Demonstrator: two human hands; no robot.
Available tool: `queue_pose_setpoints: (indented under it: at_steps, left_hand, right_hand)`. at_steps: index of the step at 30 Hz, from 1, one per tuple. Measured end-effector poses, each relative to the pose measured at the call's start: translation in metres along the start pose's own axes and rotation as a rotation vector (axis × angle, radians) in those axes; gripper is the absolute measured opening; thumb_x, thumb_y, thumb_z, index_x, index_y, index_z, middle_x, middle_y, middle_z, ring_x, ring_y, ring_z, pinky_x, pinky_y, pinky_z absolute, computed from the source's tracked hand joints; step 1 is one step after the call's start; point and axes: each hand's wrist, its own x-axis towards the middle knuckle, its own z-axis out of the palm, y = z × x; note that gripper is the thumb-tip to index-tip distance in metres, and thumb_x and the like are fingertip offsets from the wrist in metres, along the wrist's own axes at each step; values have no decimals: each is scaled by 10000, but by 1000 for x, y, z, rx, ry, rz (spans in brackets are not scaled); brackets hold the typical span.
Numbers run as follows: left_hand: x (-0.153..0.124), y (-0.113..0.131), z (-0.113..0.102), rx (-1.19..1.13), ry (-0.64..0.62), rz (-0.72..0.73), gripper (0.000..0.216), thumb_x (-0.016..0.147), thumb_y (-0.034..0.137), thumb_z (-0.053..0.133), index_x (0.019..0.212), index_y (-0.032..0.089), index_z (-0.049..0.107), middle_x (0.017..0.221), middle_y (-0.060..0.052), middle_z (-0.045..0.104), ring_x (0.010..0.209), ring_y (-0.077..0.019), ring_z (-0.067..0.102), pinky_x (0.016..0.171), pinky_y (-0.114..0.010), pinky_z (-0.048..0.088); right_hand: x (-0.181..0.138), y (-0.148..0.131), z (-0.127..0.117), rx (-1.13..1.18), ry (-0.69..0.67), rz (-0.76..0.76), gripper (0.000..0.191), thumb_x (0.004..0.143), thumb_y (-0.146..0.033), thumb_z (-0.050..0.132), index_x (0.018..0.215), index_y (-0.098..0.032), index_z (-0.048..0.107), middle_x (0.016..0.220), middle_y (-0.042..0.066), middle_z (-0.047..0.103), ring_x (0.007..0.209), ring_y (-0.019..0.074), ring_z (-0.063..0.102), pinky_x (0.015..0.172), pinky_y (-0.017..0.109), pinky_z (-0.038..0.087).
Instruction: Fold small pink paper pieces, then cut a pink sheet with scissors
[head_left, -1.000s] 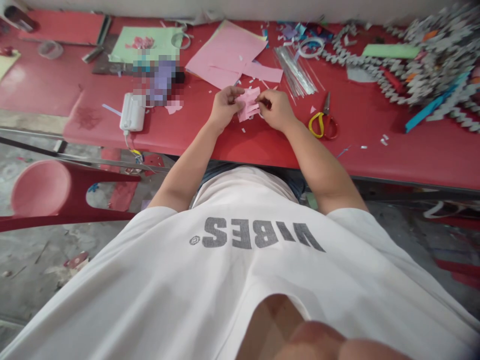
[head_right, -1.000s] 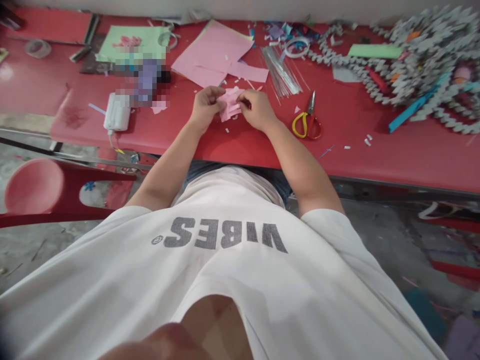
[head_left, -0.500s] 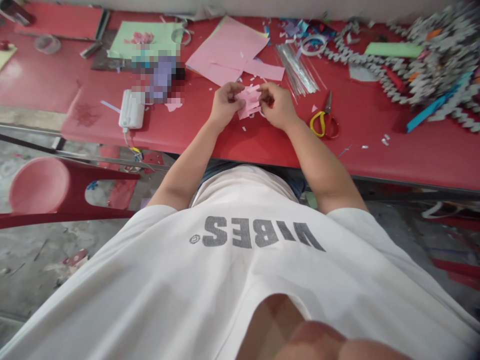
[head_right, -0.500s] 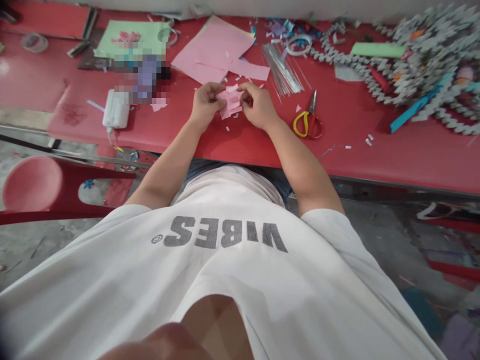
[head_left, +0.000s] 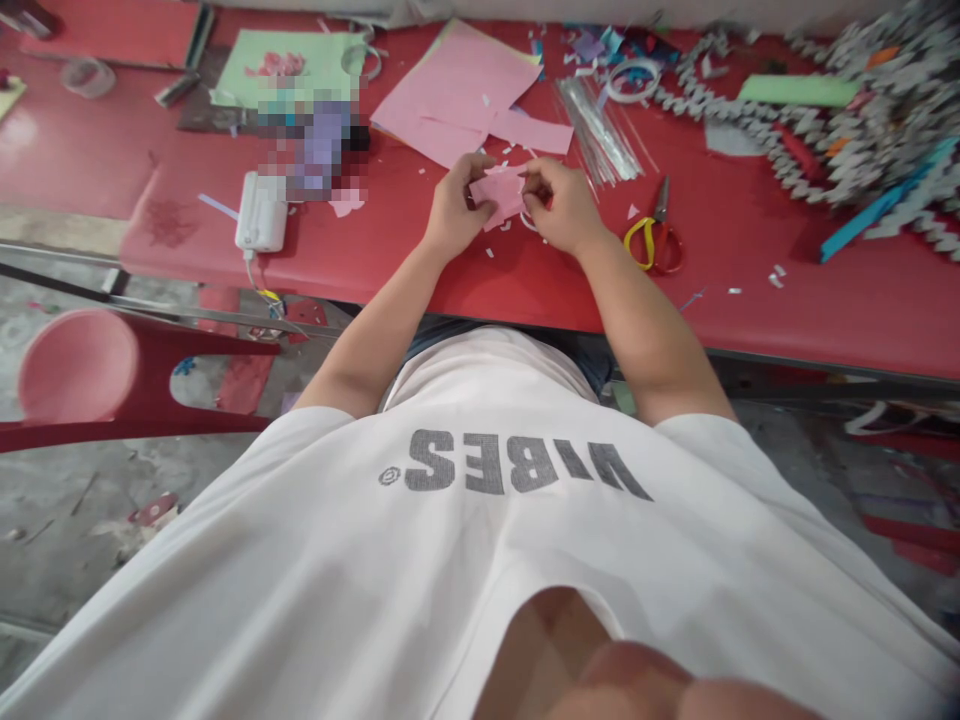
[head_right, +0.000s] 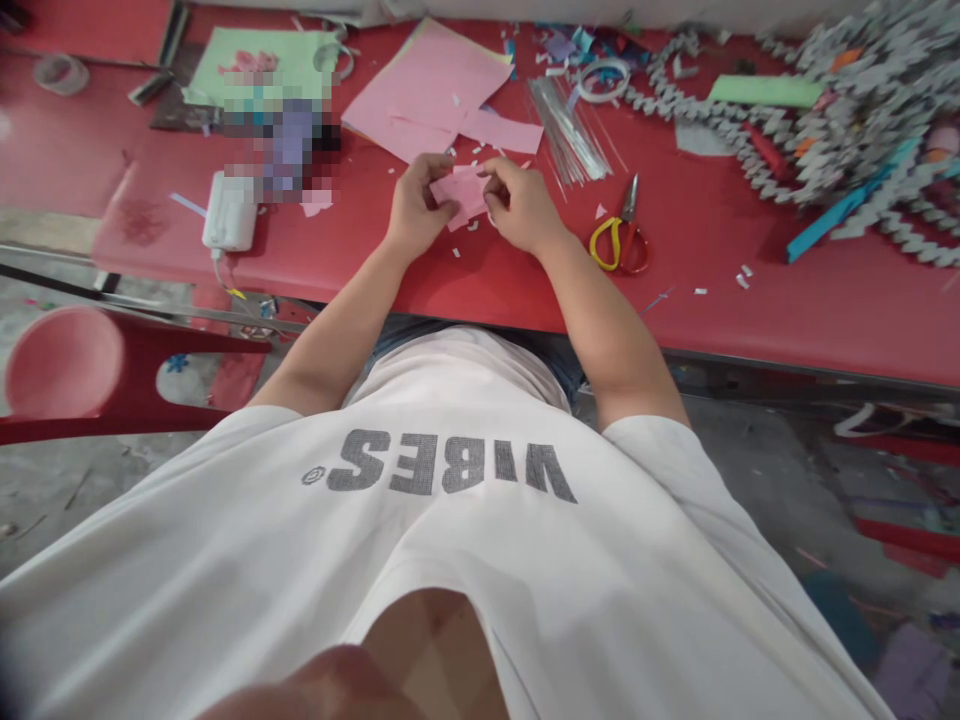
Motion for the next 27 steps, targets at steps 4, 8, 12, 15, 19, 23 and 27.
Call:
queue_pose_setpoints:
  at_steps: [4,8,12,15,19,23,27]
  left_hand:
    - [-7,19,-1,-16,-13,-33,523,734,140,874,1219,315,784,1079,-50,795,1087,-298,773,963,-445,649]
    - [-9,18,-1,10,-35,-12,507,767,170,893,1240,323,793,1048,-51,795,1028,-294,771,939,-453,631]
    - [-8,4,-1,30,-61,-16,485,837,232,862,1304,315,765,1080,-63,781,1014,-282,760,901,-444,607]
    - [-6,-7,-1,44,-42,-22,523,837,241,862,1345,305,749,1121,-70,779,1022,-277,765,902,-430,609]
    - [-5,-12,-2,67,-19,6,587,794,174,858,1357,303,755,1167,-73,794,1023,-277,764,919,-431,620]
    - [-6,-12,-2,59,-24,12,628,755,126,854,1343,326,761,1148,-63,808,1028,-280,754,945,-440,635]
    - [-5,-15,-1,53,-8,28,636,750,158,879,1352,317,754,1096,-64,776,1030,-287,749,977,-452,626]
  right_hand:
    - [1,-5,-4,80,-13,20,832,757,-1126,736,1177,-407,721,843,3,858,1043,300,749,1096,634,566]
    - [1,-7,-4,108,-18,14,852,720,-1122,774,1148,-387,716,804,4,842,996,282,716,1074,614,552]
    - [1,-7,-1,77,-5,-6,839,783,-1108,726,1187,-374,701,813,12,838,1004,284,722,1087,637,568]
    - [0,-8,0,56,-1,-7,757,811,-1080,715,1140,-399,692,750,5,803,1008,312,741,1066,657,585]
    - [1,-5,0,68,8,-26,705,816,-1057,737,1123,-423,701,671,-1,769,976,299,727,1032,633,599]
    - [3,4,2,54,40,-32,807,782,-1110,711,1187,-413,727,779,18,831,972,295,744,1036,624,631]
    - [3,10,5,-12,38,-32,771,868,-1033,711,1274,-378,737,1052,71,892,1038,339,803,1068,649,670]
